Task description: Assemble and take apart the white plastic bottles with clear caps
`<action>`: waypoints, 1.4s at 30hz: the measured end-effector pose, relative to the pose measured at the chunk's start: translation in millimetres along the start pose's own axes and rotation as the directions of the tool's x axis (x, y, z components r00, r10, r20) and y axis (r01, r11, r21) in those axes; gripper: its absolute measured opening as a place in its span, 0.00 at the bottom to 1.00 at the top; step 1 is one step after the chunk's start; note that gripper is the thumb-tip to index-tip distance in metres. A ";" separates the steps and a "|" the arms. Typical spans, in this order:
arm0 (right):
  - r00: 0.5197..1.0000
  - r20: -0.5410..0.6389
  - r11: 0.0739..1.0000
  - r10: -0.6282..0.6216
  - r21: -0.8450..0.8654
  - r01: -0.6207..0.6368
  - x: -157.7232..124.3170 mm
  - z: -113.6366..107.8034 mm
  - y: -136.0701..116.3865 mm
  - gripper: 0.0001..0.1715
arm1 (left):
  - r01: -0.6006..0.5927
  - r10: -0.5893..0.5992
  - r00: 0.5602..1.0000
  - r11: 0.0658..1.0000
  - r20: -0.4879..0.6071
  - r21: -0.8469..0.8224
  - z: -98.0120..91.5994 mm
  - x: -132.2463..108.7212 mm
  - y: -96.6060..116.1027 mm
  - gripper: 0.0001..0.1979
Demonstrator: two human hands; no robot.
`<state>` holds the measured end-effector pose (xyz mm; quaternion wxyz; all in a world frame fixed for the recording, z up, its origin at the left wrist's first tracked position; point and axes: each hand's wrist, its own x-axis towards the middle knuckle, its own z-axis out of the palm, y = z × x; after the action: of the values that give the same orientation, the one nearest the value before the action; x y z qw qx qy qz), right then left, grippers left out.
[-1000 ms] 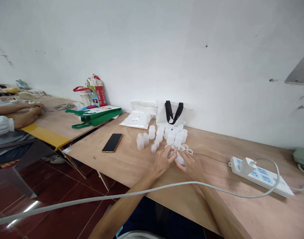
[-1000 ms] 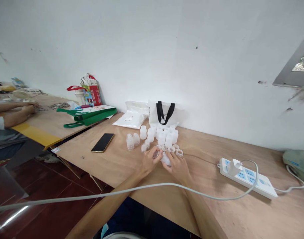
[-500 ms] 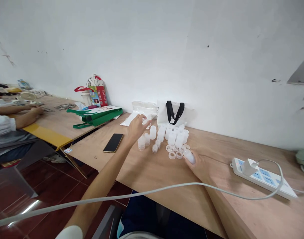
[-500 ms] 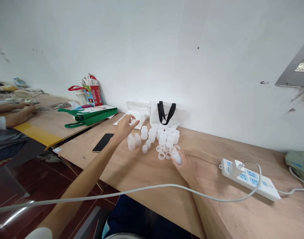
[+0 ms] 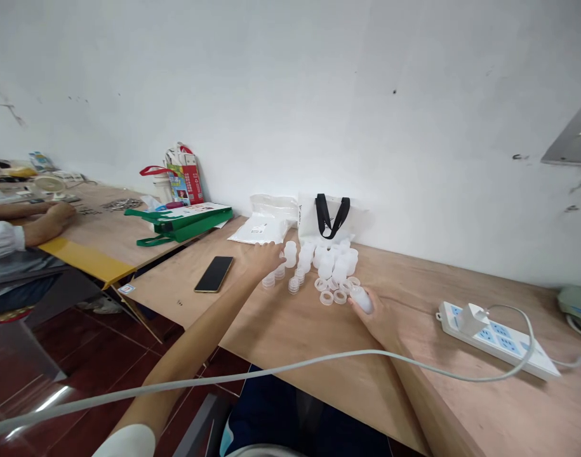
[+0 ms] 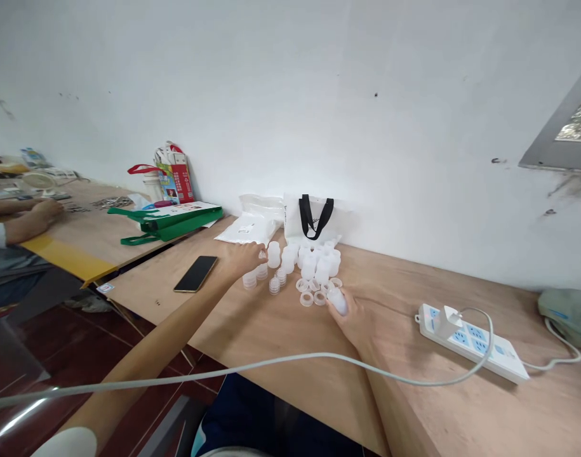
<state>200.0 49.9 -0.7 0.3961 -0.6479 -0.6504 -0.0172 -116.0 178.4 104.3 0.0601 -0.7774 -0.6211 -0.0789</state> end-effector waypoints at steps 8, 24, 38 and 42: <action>0.997 0.072 0.998 -0.015 0.056 0.011 0.0 2.6 0.5 0.29 | -0.213 0.106 0.890 0.956 -0.442 -0.199 -2.7 -31.5 53.8 0.17; 0.886 0.361 0.928 -0.291 -0.118 0.354 -0.4 -6.5 -9.5 0.21 | -0.415 0.517 0.852 0.577 -0.078 -0.704 70.6 -69.6 115.0 0.22; 0.898 0.291 0.872 -0.330 -0.271 0.408 -6.5 9.4 -15.4 0.15 | -0.284 0.399 0.911 0.430 -0.102 -0.857 87.1 -63.6 123.0 0.31; 0.924 0.268 0.944 -0.272 -0.112 0.311 -2.2 9.8 -19.3 0.18 | -0.221 0.311 0.947 0.466 -0.075 -0.857 88.1 -62.9 119.1 0.30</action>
<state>178.3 50.3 0.9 0.2537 -0.5691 -0.7809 -0.0443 -9.1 108.8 6.1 -0.3480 -0.7944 -0.3737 -0.3288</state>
